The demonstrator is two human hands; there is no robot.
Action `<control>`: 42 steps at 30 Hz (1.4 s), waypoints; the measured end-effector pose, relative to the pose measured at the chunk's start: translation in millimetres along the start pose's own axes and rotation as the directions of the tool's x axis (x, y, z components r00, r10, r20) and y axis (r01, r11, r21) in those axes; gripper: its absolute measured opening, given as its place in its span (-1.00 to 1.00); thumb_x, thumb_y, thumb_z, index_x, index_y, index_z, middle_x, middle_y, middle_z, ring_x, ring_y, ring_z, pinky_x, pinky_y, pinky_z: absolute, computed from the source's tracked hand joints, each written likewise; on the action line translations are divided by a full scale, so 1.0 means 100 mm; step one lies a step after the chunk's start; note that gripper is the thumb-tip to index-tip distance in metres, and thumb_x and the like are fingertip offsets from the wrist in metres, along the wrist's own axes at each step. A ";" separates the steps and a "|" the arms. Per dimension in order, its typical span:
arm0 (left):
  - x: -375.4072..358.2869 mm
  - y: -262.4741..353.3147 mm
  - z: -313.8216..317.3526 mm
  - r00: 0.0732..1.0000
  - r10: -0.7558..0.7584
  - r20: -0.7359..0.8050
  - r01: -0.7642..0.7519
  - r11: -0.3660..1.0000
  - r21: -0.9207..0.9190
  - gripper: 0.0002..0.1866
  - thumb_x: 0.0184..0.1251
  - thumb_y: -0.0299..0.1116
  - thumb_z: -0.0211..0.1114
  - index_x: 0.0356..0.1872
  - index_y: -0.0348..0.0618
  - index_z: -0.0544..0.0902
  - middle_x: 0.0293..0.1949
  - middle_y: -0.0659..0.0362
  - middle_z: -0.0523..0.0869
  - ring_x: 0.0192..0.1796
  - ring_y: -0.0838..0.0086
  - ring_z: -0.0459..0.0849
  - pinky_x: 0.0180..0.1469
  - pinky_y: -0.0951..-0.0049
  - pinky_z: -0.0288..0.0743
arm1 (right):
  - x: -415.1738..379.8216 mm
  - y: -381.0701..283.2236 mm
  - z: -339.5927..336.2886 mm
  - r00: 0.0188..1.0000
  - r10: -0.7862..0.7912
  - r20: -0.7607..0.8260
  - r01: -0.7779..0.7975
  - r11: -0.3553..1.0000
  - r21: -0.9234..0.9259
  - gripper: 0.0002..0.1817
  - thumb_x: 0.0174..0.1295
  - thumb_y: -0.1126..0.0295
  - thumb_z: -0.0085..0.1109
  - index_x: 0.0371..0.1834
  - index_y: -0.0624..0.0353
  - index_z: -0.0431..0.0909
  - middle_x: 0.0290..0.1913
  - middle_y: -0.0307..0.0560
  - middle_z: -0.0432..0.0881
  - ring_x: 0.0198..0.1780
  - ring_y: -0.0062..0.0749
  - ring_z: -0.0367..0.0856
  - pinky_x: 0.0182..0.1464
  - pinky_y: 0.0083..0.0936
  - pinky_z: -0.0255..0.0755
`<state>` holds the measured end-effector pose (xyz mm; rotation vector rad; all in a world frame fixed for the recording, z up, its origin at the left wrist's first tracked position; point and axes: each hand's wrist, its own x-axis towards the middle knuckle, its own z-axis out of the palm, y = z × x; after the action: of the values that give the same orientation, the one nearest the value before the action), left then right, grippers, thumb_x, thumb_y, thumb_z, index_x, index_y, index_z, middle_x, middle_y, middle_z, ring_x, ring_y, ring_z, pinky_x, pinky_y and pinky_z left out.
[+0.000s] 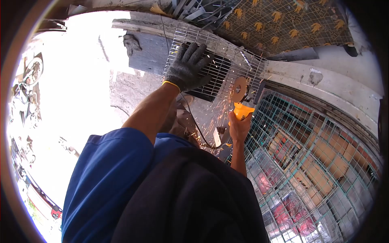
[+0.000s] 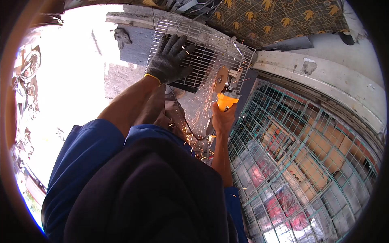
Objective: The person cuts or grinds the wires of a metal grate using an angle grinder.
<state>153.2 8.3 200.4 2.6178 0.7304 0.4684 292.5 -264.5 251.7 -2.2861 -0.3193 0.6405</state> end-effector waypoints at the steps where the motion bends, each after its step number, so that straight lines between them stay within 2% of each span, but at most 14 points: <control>1: 0.01 0.01 0.00 1.000 -0.014 0.024 0.014 1.000 0.021 -0.12 0.33 0.26 0.43 0.66 0.29 0.42 0.71 -0.03 0.31 0.73 -0.14 0.24 0.75 -0.31 -0.04 | 0.01 0.03 0.00 1.000 0.000 0.001 0.000 1.000 0.001 -0.42 0.25 0.30 0.51 0.24 0.24 0.45 -0.12 -0.11 0.71 -0.24 -0.40 0.72 -0.13 -0.39 0.65; 13: 0.03 0.03 -0.01 0.999 -0.030 0.040 0.029 0.999 0.044 -0.13 0.32 0.25 0.44 0.63 0.28 0.44 0.70 -0.03 0.34 0.72 -0.14 0.25 0.74 -0.34 -0.02 | -0.03 0.10 -0.01 1.000 -0.018 0.003 0.018 0.999 -0.042 -0.43 0.20 0.33 0.55 0.18 0.29 0.46 -0.16 0.00 0.78 -0.24 -0.31 0.80 -0.12 -0.35 0.68; 16: 0.01 0.02 -0.01 0.999 -0.030 0.042 0.029 0.999 0.043 -0.13 0.32 0.25 0.44 0.63 0.28 0.44 0.70 -0.03 0.34 0.72 -0.14 0.25 0.74 -0.34 -0.01 | -0.04 0.07 -0.02 0.999 0.023 0.032 -0.024 0.999 0.031 -0.41 0.20 0.32 0.56 0.20 0.28 0.45 -0.16 0.01 0.79 -0.24 -0.30 0.81 -0.12 -0.33 0.68; 19: 0.02 0.01 -0.01 0.999 -0.027 0.047 0.025 0.998 0.051 -0.13 0.32 0.26 0.44 0.64 0.29 0.44 0.70 -0.02 0.34 0.73 -0.14 0.24 0.74 -0.34 -0.01 | 0.00 0.10 0.00 1.000 0.001 0.001 -0.001 0.999 -0.039 -0.39 0.20 0.31 0.55 0.23 0.27 0.44 -0.15 0.03 0.79 -0.23 -0.30 0.81 -0.13 -0.32 0.68; 21: 0.02 0.02 0.00 0.998 -0.032 0.052 0.030 0.998 0.052 -0.12 0.31 0.26 0.44 0.64 0.30 0.43 0.71 -0.02 0.33 0.73 -0.13 0.24 0.74 -0.33 -0.02 | 0.03 0.10 0.02 0.999 -0.026 -0.022 0.024 0.997 -0.070 -0.45 0.24 0.38 0.51 0.21 0.28 0.46 -0.16 -0.13 0.72 -0.29 -0.47 0.71 -0.21 -0.45 0.66; 25: 0.00 0.00 0.02 0.997 -0.040 0.072 0.036 0.998 0.045 -0.10 0.33 0.27 0.43 0.67 0.31 0.39 0.73 0.00 0.28 0.75 -0.11 0.20 0.76 -0.32 -0.07 | 0.05 0.07 0.00 1.000 0.027 0.010 -0.027 1.000 -0.002 -0.47 0.24 0.37 0.51 0.19 0.28 0.46 -0.16 -0.13 0.72 -0.28 -0.47 0.71 -0.21 -0.44 0.66; 28: 0.00 0.00 0.02 0.997 -0.039 0.073 0.037 0.999 0.035 -0.09 0.33 0.27 0.43 0.68 0.31 0.37 0.74 0.00 0.27 0.75 -0.11 0.18 0.77 -0.31 -0.08 | 0.07 0.15 0.00 1.000 -0.003 -0.001 0.003 1.000 -0.021 -0.47 0.23 0.37 0.51 0.18 0.29 0.47 -0.17 -0.12 0.72 -0.29 -0.45 0.70 -0.21 -0.42 0.65; 30: 0.00 -0.01 0.02 0.997 -0.039 0.067 0.037 0.999 0.035 -0.09 0.34 0.27 0.43 0.68 0.32 0.37 0.74 0.01 0.27 0.75 -0.10 0.18 0.77 -0.30 -0.09 | 0.07 0.17 0.00 1.000 -0.024 -0.002 0.023 0.997 -0.074 -0.36 0.22 0.28 0.53 0.27 0.28 0.42 -0.15 0.04 0.77 -0.24 -0.24 0.80 -0.12 -0.30 0.68; 31: 0.00 -0.01 0.02 0.997 -0.036 0.071 0.033 0.999 0.037 -0.09 0.34 0.27 0.43 0.68 0.32 0.37 0.73 0.01 0.27 0.76 -0.10 0.18 0.77 -0.30 -0.09 | 0.07 0.15 0.01 1.000 -0.023 -0.001 0.023 0.997 -0.074 -0.36 0.22 0.28 0.53 0.27 0.28 0.42 -0.15 0.04 0.77 -0.24 -0.24 0.80 -0.12 -0.30 0.68; 33: -0.01 -0.02 0.01 0.997 -0.031 0.074 0.028 0.999 0.038 -0.09 0.34 0.27 0.43 0.68 0.31 0.37 0.73 0.01 0.28 0.76 -0.10 0.18 0.77 -0.29 -0.09 | 0.06 0.10 0.02 1.000 0.005 0.024 -0.009 0.985 0.174 -0.36 0.21 0.28 0.54 0.26 0.27 0.42 -0.16 0.03 0.77 -0.25 -0.24 0.79 -0.13 -0.30 0.68; 34: 0.00 -0.01 0.01 0.996 -0.037 0.085 0.035 0.999 0.035 -0.10 0.35 0.27 0.42 0.68 0.31 0.37 0.73 0.01 0.27 0.76 -0.09 0.17 0.77 -0.29 -0.09 | 0.07 0.07 0.01 1.000 0.005 0.023 -0.009 0.985 0.175 -0.36 0.21 0.28 0.54 0.26 0.27 0.42 -0.16 0.03 0.77 -0.25 -0.24 0.79 -0.13 -0.30 0.68; 36: 0.01 -0.01 0.00 0.995 -0.043 0.093 0.040 0.999 0.031 -0.10 0.35 0.27 0.42 0.68 0.31 0.37 0.73 0.01 0.27 0.76 -0.09 0.17 0.78 -0.28 -0.10 | 0.07 0.00 -0.02 1.000 0.023 0.014 -0.021 0.995 -0.094 -0.37 0.21 0.28 0.54 0.25 0.26 0.43 -0.15 0.01 0.77 -0.24 -0.27 0.79 -0.11 -0.32 0.68; 40: 0.00 -0.01 0.00 0.994 -0.046 0.096 0.042 0.998 0.048 -0.12 0.36 0.28 0.40 0.68 0.31 0.38 0.74 0.01 0.26 0.76 -0.09 0.16 0.77 -0.28 -0.08 | 0.06 -0.01 -0.02 0.997 0.071 0.027 -0.070 0.997 -0.008 -0.39 0.22 0.29 0.53 0.23 0.27 0.43 -0.17 -0.02 0.77 -0.25 -0.31 0.79 -0.11 -0.34 0.68; 42: 0.00 -0.01 0.01 0.995 -0.039 0.095 0.034 0.998 0.053 -0.12 0.36 0.28 0.40 0.68 0.31 0.38 0.74 0.01 0.25 0.76 -0.09 0.16 0.77 -0.28 -0.07 | 0.07 0.01 -0.01 1.000 0.026 0.000 -0.026 0.992 -0.123 -0.42 0.22 0.30 0.53 0.21 0.28 0.44 -0.18 -0.05 0.76 -0.25 -0.36 0.78 -0.13 -0.37 0.67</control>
<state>153.1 9.0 199.2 2.6488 0.7675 0.3142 298.9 -262.5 249.0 -2.4105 -0.3386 0.6526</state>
